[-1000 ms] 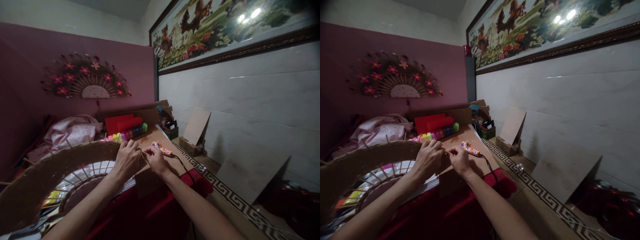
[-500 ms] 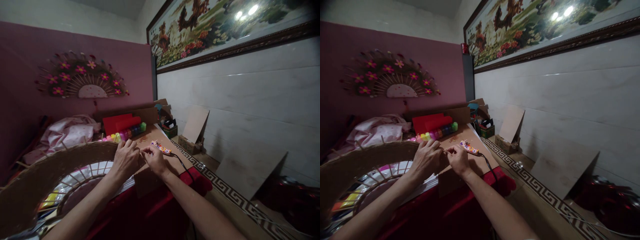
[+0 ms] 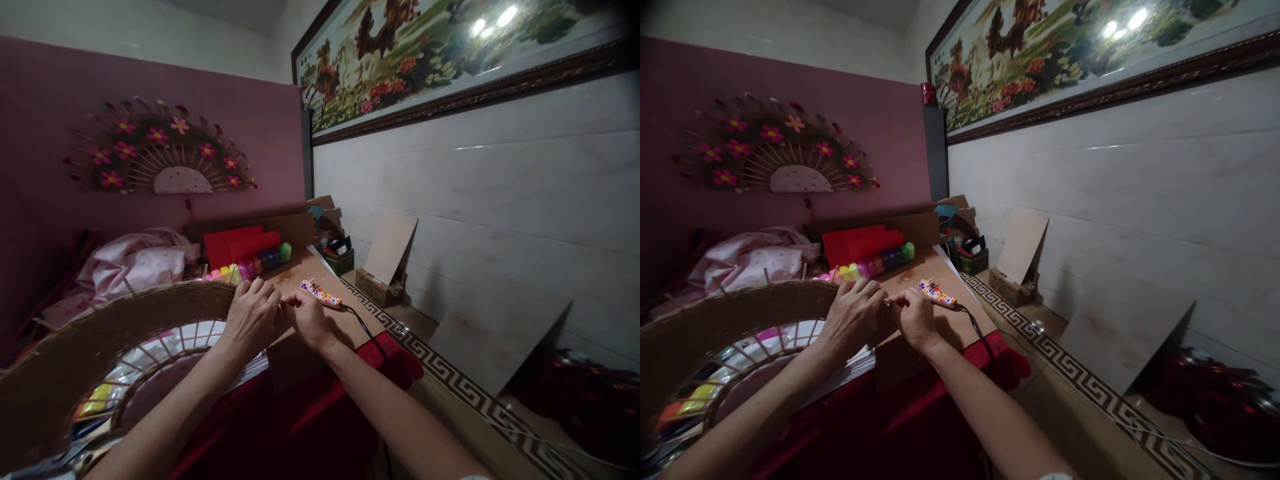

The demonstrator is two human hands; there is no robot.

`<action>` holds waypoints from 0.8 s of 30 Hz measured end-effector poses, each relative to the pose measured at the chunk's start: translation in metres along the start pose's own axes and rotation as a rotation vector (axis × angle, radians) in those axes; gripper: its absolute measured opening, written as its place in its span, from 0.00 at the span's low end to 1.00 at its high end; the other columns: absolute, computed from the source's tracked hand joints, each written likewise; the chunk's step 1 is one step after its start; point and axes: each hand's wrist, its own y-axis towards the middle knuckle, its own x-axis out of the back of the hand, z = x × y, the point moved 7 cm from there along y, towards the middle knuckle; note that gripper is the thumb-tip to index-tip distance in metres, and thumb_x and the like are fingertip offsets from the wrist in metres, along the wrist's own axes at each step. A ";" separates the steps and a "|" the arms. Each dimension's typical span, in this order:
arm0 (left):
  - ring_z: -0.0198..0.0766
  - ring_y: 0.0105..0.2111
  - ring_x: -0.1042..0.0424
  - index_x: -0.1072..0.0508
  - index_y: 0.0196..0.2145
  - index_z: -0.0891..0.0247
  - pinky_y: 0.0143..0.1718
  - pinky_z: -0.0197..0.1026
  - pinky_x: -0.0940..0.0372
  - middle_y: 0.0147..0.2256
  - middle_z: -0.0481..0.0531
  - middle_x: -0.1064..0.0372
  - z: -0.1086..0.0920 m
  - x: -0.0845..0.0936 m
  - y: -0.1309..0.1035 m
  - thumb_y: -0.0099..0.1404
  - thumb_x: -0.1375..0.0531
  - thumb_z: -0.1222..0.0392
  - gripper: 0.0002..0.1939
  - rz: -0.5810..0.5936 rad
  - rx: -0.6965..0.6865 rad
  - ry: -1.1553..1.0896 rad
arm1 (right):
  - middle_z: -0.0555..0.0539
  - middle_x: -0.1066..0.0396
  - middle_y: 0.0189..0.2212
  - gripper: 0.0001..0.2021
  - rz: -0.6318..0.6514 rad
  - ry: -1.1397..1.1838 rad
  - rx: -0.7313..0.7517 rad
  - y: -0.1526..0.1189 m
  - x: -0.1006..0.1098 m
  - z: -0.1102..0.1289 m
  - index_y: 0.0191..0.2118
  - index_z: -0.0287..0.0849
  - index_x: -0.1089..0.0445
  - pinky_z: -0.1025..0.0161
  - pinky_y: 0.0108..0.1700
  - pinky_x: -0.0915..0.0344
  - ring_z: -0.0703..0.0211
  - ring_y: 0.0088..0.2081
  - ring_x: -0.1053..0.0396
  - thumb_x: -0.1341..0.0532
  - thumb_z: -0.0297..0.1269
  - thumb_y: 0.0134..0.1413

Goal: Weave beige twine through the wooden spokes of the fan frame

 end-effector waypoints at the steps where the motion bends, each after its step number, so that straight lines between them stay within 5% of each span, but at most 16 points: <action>1: 0.45 0.33 0.38 0.31 0.27 0.64 0.35 0.47 0.46 0.29 0.55 0.34 0.000 0.000 0.000 0.55 0.46 0.68 0.05 0.003 -0.002 0.000 | 0.49 0.32 0.25 0.08 0.003 -0.007 0.008 0.000 0.001 0.001 0.26 0.40 0.31 0.65 0.34 0.41 0.61 0.31 0.36 0.41 0.40 0.50; 18: 0.45 0.34 0.40 0.32 0.26 0.63 0.36 0.47 0.46 0.30 0.55 0.35 0.000 -0.007 -0.002 0.55 0.45 0.68 0.04 0.043 -0.072 -0.043 | 0.49 0.34 0.25 0.15 0.010 -0.229 0.183 -0.002 0.002 0.014 0.25 0.42 0.32 0.64 0.35 0.45 0.61 0.31 0.39 0.44 0.48 0.54; 24: 0.45 0.34 0.40 0.31 0.25 0.62 0.35 0.47 0.46 0.29 0.55 0.35 0.000 -0.007 -0.001 0.54 0.45 0.70 0.05 0.045 -0.072 -0.051 | 0.48 0.33 0.28 0.08 -0.025 -0.301 0.195 -0.006 0.008 0.019 0.28 0.41 0.31 0.62 0.38 0.45 0.58 0.34 0.39 0.44 0.37 0.54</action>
